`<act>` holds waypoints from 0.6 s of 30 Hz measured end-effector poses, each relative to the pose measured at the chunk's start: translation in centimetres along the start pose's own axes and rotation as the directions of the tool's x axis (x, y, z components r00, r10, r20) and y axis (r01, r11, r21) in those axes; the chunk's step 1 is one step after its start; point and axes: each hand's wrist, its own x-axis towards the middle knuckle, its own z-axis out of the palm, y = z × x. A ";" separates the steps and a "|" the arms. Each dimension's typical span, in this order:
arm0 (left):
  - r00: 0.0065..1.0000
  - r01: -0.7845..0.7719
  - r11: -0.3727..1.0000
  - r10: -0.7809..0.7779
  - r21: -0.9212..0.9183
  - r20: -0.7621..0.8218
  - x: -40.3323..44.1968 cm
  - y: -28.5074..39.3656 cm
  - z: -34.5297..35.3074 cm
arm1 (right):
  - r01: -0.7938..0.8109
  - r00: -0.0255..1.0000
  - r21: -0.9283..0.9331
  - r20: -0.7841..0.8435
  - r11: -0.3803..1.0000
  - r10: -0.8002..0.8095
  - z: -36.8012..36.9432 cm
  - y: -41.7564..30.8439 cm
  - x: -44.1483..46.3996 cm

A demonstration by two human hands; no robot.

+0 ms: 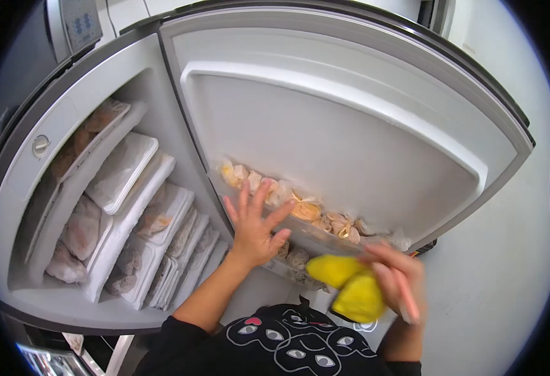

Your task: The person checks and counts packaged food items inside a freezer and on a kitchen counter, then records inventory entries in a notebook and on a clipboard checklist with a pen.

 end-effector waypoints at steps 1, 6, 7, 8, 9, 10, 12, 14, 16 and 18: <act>0.999 -0.010 1.000 0.009 0.021 0.045 0.0 0.1 0.1 | -0.009 1.000 -0.019 -0.028 1.000 0.009 -2.0 0.2 -1.6; 0.996 0.009 0.999 -0.013 0.047 0.084 0.1 0.6 0.6 | -0.282 0.831 -0.047 -0.512 0.958 0.219 -8.2 2.1 -4.8; 0.998 0.022 0.999 -0.024 0.030 0.058 -0.1 0.8 0.7 | -0.318 0.823 -0.082 -0.519 0.945 0.232 -8.7 3.4 -4.5; 0.999 0.035 0.999 -0.035 0.000 0.021 -0.5 1.0 1.0 | -0.349 0.818 -0.116 -0.522 0.930 0.242 -8.8 5.5 -3.7; 0.999 0.050 0.998 -0.051 -0.028 -0.019 -1.1 1.2 1.4 | -0.375 0.816 -0.152 -0.522 0.914 0.248 -9.0 7.8 -2.8; 0.996 0.068 0.996 -0.071 -0.054 -0.062 -1.8 1.7 1.5 | -0.395 0.851 -0.170 -0.437 0.903 0.290 -9.4 10.7 -2.4; 0.987 0.138 0.990 -0.139 -0.017 -0.076 -3.1 2.7 1.4 | -0.214 0.936 -0.129 -0.312 0.968 0.165 -9.0 11.2 -0.9; 0.975 0.203 0.979 -0.202 0.000 -0.089 -4.7 3.7 1.5 | -0.120 0.955 -0.092 -0.283 0.988 0.090 -9.2 12.9 -0.2; 0.964 0.246 0.969 -0.244 0.008 -0.106 -6.2 4.3 1.5 | -0.050 0.961 -0.058 -0.274 0.997 0.033 -9.6 14.1 -0.1; 0.960 0.262 0.965 -0.259 0.006 -0.109 -7.7 4.8 1.8 | -0.035 0.971 -0.051 -0.239 0.998 0.022 -9.7 14.7 0.1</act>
